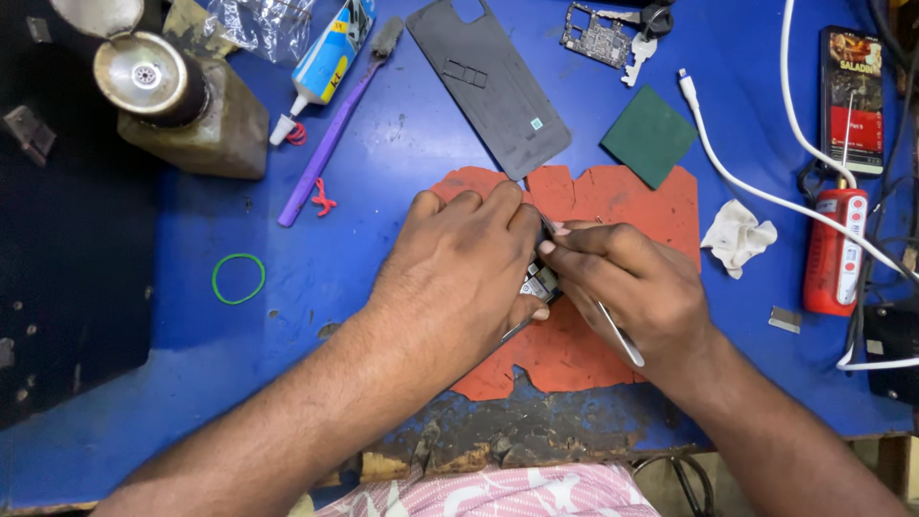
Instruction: The person uses a screwdriver and tweezers to disassemble and manipulate internal components of a mobile phone on a workbench.
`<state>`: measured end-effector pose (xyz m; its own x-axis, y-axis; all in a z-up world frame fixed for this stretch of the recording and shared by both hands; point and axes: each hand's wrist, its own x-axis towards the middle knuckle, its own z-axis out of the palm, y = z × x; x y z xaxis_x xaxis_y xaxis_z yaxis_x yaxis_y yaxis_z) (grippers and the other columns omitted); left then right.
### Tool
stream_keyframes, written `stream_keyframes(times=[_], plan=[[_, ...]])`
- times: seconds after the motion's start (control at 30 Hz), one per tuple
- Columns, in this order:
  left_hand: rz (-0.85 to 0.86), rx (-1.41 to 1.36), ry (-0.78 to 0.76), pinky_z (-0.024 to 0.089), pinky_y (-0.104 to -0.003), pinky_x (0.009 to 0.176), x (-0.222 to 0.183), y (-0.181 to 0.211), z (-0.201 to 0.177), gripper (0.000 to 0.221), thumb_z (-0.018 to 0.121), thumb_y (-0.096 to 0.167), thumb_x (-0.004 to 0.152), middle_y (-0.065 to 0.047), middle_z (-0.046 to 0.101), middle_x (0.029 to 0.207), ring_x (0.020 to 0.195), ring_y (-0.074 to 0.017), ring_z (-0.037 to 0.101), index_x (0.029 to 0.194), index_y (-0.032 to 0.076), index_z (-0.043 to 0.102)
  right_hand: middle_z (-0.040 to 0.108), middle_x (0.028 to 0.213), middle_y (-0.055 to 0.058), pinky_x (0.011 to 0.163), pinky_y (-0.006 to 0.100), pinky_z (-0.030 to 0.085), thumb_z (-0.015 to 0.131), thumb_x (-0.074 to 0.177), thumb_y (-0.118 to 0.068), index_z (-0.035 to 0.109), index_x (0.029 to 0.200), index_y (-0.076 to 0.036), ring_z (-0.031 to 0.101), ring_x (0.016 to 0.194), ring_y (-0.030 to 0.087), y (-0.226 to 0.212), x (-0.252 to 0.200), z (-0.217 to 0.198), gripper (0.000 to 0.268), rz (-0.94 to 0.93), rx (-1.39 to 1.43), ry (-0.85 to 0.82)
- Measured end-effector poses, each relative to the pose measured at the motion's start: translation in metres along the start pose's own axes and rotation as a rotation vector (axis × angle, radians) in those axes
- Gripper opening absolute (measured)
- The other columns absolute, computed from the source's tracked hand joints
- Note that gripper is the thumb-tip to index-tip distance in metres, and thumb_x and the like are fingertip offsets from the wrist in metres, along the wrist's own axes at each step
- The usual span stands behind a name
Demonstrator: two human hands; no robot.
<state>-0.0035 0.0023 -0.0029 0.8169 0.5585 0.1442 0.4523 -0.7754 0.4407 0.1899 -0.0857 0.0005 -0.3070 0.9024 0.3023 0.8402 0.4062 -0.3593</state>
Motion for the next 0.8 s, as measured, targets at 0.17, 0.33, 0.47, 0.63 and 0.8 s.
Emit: stream_keyframes(times=[0.17,0.33,0.47,0.63,0.8], plan=[[-0.002,0.038,-0.029,0.043,-0.043,0.077,-0.001,0.000,0.002,0.062,0.085,0.051,0.066,-0.008,0.059,0.097,0.092,-0.0258,0.061,0.100,0.004,0.066,0.069,0.103,0.014,0.091,0.035,0.064,0.079,0.084,0.007,0.074,0.110,0.003,0.076,0.102,0.028,-0.010,-0.009,0.001,0.027,0.039,-0.013,0.065],[0.021,0.012,0.006,0.043,-0.043,0.077,0.000,-0.001,0.001,0.061,0.085,0.050,0.066,-0.008,0.059,0.096,0.091,-0.0255,0.060,0.101,0.005,0.066,0.070,0.105,0.015,0.089,0.036,0.064,0.080,0.082,0.006,0.075,0.110,0.004,0.075,0.100,0.027,-0.002,-0.001,0.002,0.029,0.004,-0.004,0.045],[0.009,0.041,0.012,0.043,-0.043,0.077,-0.002,0.000,0.003,0.064,0.084,0.053,0.066,-0.009,0.059,0.096,0.090,-0.0257,0.060,0.102,0.004,0.066,0.070,0.109,0.014,0.088,0.032,0.064,0.080,0.085,0.008,0.075,0.111,0.002,0.075,0.101,0.024,0.002,-0.002,0.007,0.028,0.033,0.041,0.089],[-0.010,0.115,0.004,0.043,-0.042,0.079,-0.010,0.005,0.003,0.079,0.081,0.067,0.062,-0.012,0.057,0.101,0.095,-0.0269,0.057,0.102,0.002,0.063,0.072,0.110,0.010,0.082,0.025,0.061,0.081,0.089,0.010,0.074,0.104,-0.002,0.075,0.095,0.017,0.010,-0.022,0.000,0.020,0.269,0.141,0.283],[0.036,0.140,-0.029,0.041,-0.043,0.076,-0.007,0.012,-0.003,0.066,0.086,0.048,0.061,-0.012,0.054,0.096,0.096,-0.0276,0.052,0.098,-0.001,0.062,0.069,0.108,0.012,0.086,0.027,0.064,0.079,0.092,0.011,0.067,0.100,0.000,0.075,0.097,0.018,0.021,-0.032,-0.006,0.018,0.342,0.289,0.312]])
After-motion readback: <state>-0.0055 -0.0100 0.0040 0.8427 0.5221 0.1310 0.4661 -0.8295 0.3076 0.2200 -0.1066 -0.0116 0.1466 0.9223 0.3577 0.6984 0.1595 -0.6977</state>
